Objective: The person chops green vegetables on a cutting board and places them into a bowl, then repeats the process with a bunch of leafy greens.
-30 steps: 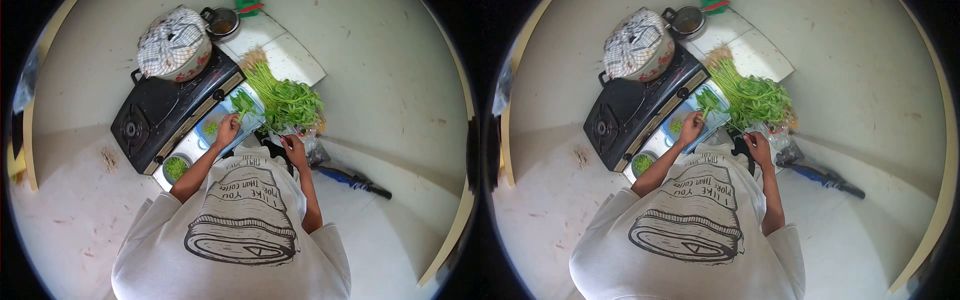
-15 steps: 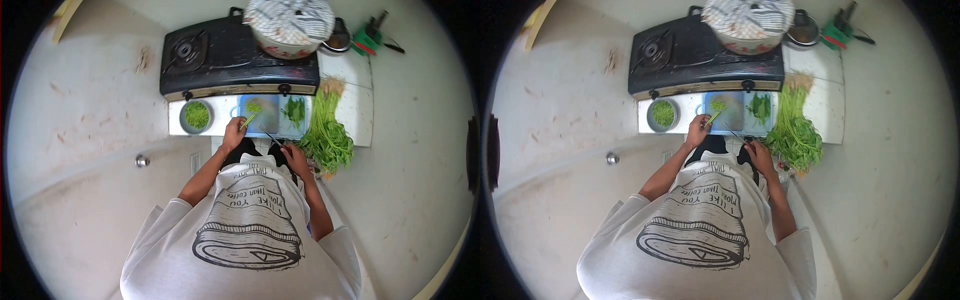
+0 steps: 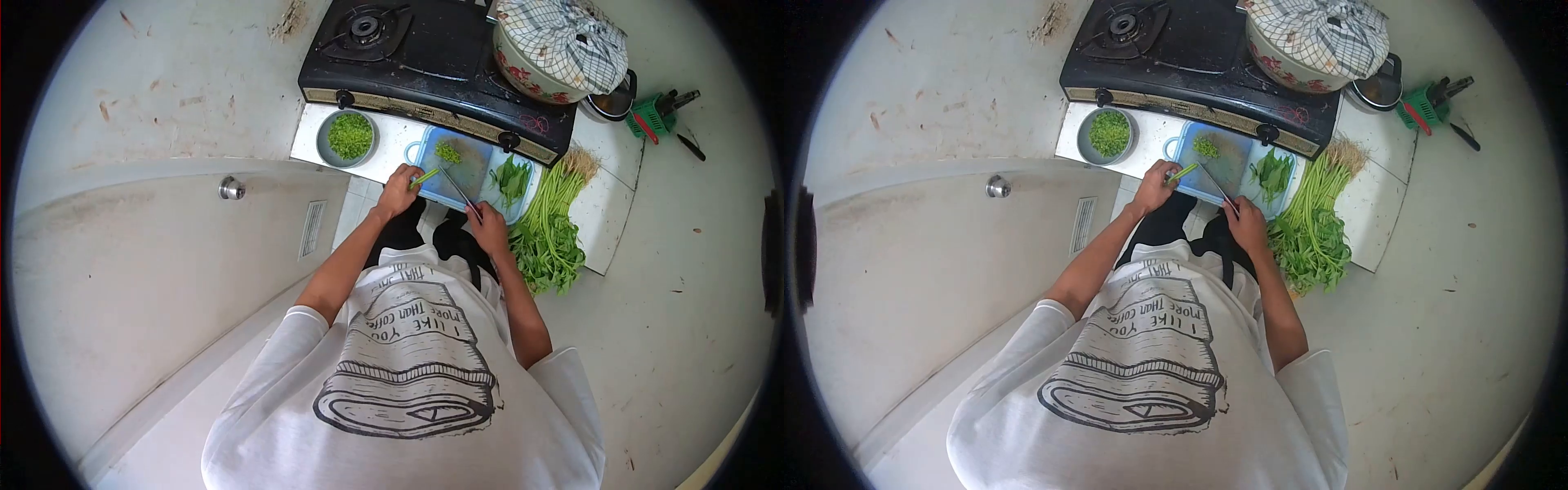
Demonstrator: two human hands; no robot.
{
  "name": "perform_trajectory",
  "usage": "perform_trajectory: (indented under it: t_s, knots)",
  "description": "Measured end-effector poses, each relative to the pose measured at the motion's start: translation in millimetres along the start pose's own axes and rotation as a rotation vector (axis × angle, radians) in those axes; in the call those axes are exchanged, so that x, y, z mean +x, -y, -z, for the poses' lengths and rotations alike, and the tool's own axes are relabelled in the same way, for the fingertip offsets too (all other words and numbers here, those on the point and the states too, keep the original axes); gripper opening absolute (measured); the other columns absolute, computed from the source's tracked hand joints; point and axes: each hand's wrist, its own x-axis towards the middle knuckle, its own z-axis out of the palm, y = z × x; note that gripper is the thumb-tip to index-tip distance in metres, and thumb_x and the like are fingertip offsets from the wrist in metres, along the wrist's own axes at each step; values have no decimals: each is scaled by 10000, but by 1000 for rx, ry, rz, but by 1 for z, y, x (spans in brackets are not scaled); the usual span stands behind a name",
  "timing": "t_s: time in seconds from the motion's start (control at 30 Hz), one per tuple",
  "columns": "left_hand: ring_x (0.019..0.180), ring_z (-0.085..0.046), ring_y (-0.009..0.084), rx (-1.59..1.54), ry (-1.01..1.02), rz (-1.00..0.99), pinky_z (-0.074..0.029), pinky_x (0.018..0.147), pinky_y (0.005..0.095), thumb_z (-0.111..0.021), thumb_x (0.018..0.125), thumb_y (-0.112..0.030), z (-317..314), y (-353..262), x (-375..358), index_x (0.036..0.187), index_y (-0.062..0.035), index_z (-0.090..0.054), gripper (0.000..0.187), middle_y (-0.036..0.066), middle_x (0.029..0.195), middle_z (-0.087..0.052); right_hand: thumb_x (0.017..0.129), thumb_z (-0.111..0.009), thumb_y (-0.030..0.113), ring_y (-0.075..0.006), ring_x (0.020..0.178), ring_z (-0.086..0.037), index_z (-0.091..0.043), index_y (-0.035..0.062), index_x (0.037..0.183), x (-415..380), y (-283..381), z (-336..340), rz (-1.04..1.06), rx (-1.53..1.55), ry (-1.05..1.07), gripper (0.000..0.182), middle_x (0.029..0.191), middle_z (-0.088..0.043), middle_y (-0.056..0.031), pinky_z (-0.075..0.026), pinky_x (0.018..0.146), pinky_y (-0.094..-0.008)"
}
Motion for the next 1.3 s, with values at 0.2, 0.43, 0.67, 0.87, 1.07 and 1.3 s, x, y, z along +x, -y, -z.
perform_trajectory:
  t_s: [0.2, 0.43, 0.67, 0.87, 1.07, 1.3]
  knots:
    - [1024, -651, 408, -1, 73, -18, -541, 909, 470, -699, 864, -4, 5, -1, 7, 1136, -42, -668, 277, 180, 1087, -648, 1009, -680, 364, -472, 844, -699, -668, -23, 974, 9, 10, 2, -35, -10, 84, 389, 868, -715, -256, -533, 758, -524]
    - [1004, -656, 398, 59, 72, -42, -537, 895, 469, -735, 868, -40, -1, 4, 19, 1123, -35, -676, 262, 172, 1060, -656, 1000, -691, 355, -448, 786, -698, -654, -23, 934, 12, 14, 2, -18, 78, 86, 386, 816, -698, -251, -535, 725, -489]
    - [1004, -667, 428, 93, 63, 27, -550, 882, 511, -700, 922, -114, -2, -9, 16, 1098, -45, -660, 194, 181, 1087, -644, 1001, -688, 361, -445, 792, -702, -660, -15, 985, 19, 7, 2, 3, 65, 157, 377, 833, -704, -255, -531, 724, -494]
    - [1032, -649, 442, 91, 13, 2, -542, 904, 518, -675, 929, -90, -9, -9, 12, 1129, -29, -645, 211, 198, 1110, -619, 1009, -688, 356, -363, 672, -665, -668, -15, 975, 27, 1, 8, 85, 18, 144, 373, 754, -669, -212, -503, 650, -439]
    - [1041, -625, 449, 130, -26, -9, -540, 912, 521, -658, 920, -58, -13, -11, 13, 1143, -16, -642, 227, 194, 1085, -605, 1020, -660, 366, -417, 714, -676, -657, -15, 976, 31, 3, 8, 74, -24, 187, 384, 774, -678, -233, -506, 670, -478]
    - [1042, -598, 420, 170, -73, -18, -538, 908, 502, -652, 886, -10, -16, -20, 9, 1141, -26, -653, 255, 184, 1078, -607, 1071, -507, 413, -502, 851, -701, -667, -16, 1054, 35, 14, -2, 46, -265, 313, 459, 860, -706, -310, -552, 802, -578]
